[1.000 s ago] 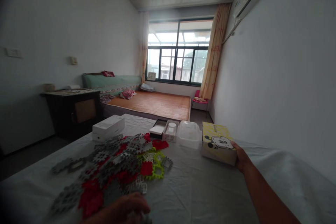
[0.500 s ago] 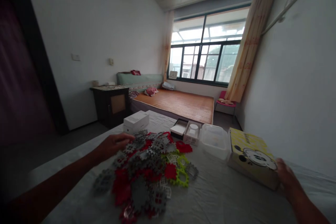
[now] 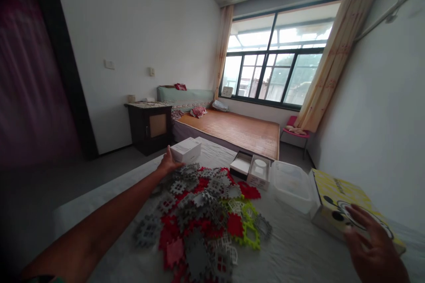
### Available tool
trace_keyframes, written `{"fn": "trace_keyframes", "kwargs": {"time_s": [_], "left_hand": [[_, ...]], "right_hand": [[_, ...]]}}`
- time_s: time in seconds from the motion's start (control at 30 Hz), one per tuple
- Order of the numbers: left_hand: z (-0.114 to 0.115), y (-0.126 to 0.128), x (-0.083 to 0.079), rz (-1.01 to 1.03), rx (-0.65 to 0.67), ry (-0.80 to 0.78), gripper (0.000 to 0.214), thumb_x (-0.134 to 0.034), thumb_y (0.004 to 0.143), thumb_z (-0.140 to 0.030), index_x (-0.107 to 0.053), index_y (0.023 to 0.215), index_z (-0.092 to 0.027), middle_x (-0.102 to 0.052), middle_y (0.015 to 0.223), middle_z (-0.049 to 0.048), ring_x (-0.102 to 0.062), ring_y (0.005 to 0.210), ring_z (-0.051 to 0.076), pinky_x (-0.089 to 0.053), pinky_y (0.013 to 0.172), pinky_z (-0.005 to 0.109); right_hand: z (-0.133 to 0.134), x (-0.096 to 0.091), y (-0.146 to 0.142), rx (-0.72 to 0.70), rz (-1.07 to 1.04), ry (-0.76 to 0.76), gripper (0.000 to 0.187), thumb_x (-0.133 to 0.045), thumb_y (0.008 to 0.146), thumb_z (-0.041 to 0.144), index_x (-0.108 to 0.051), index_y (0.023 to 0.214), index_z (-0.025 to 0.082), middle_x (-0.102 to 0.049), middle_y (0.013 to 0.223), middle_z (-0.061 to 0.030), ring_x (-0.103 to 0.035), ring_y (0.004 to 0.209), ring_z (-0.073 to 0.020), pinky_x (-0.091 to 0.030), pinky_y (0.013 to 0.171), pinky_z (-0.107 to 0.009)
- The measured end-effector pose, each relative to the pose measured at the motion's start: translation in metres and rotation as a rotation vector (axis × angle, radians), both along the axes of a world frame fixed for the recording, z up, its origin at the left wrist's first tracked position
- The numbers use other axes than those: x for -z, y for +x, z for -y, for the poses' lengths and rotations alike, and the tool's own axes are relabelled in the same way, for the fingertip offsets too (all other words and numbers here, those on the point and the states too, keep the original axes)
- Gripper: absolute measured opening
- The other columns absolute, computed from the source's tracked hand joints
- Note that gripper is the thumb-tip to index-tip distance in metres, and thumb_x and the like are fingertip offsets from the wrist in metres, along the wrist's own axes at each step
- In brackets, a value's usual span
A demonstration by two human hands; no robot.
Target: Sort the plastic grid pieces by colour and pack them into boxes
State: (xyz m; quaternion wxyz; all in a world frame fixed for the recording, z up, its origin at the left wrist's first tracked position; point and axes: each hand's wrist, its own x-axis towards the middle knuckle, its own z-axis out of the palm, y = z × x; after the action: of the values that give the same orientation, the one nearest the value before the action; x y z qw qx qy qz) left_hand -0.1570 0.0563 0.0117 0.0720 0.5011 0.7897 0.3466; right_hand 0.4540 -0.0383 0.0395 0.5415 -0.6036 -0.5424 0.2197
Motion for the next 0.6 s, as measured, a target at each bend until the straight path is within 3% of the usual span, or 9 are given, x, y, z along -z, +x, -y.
{"fn": "trace_keyframes", "kwargs": {"time_s": [0.07, 0.13, 0.3, 0.47, 0.6], "left_hand": [[-0.003, 0.0, 0.0, 0.015, -0.004, 0.023, 0.121, -0.077, 0.053, -0.051, -0.003, 0.141, -0.013, -0.038, 0.134, 0.0248, -0.044, 0.121, 0.036, -0.038, 0.094, 0.041], [-0.004, -0.004, -0.005, 0.031, 0.006, 0.056, 0.118, -0.078, 0.054, -0.047, -0.005, 0.141, -0.014, -0.036, 0.137, 0.0229, -0.043, 0.123, 0.034, -0.037, 0.095, 0.039], [0.016, -0.018, -0.031, 0.102, 0.142, 0.189, 0.109, -0.08, 0.054, -0.036, -0.014, 0.139, -0.016, -0.039, 0.137, 0.0173, -0.04, 0.125, 0.029, -0.035, 0.1, 0.039], [0.083, 0.0, -0.072, 0.286, 0.558, 0.237, 0.104, -0.078, 0.058, -0.032, -0.015, 0.14, -0.021, -0.036, 0.138, 0.0176, -0.047, 0.116, 0.029, -0.051, 0.082, 0.037], [0.145, 0.038, -0.095, 0.341, 0.834, 0.137, 0.103, -0.078, 0.058, -0.028, -0.019, 0.141, -0.026, -0.038, 0.137, 0.0159, -0.044, 0.119, 0.029, -0.053, 0.081, 0.038]], "right_hand": [[0.009, -0.005, -0.03, 0.022, 0.195, 0.108, 0.035, -0.055, 0.071, 0.038, -0.055, 0.104, 0.049, -0.04, 0.138, 0.0011, -0.028, 0.133, -0.0261, -0.03, 0.107, -0.047], [0.017, -0.005, -0.059, -0.017, 0.269, 0.141, 0.029, -0.052, 0.073, 0.04, -0.057, 0.101, 0.045, -0.044, 0.136, -0.0008, -0.032, 0.131, -0.0272, -0.036, 0.103, -0.05], [0.024, -0.006, -0.12, -0.21, 0.292, 0.164, 0.037, -0.052, 0.076, 0.041, -0.053, 0.111, 0.032, -0.044, 0.136, -0.0039, -0.041, 0.125, -0.0305, -0.048, 0.092, -0.049], [0.021, -0.044, -0.19, -0.374, 0.496, 0.358, 0.051, -0.054, 0.08, 0.04, -0.043, 0.129, 0.03, -0.045, 0.135, -0.0051, -0.04, 0.124, -0.0277, -0.038, 0.101, -0.047], [0.01, -0.089, -0.244, -0.635, 0.653, 0.423, 0.095, -0.069, 0.066, 0.052, -0.021, 0.143, 0.024, -0.027, 0.148, -0.0096, -0.025, 0.133, -0.0313, -0.025, 0.108, -0.05]]}}
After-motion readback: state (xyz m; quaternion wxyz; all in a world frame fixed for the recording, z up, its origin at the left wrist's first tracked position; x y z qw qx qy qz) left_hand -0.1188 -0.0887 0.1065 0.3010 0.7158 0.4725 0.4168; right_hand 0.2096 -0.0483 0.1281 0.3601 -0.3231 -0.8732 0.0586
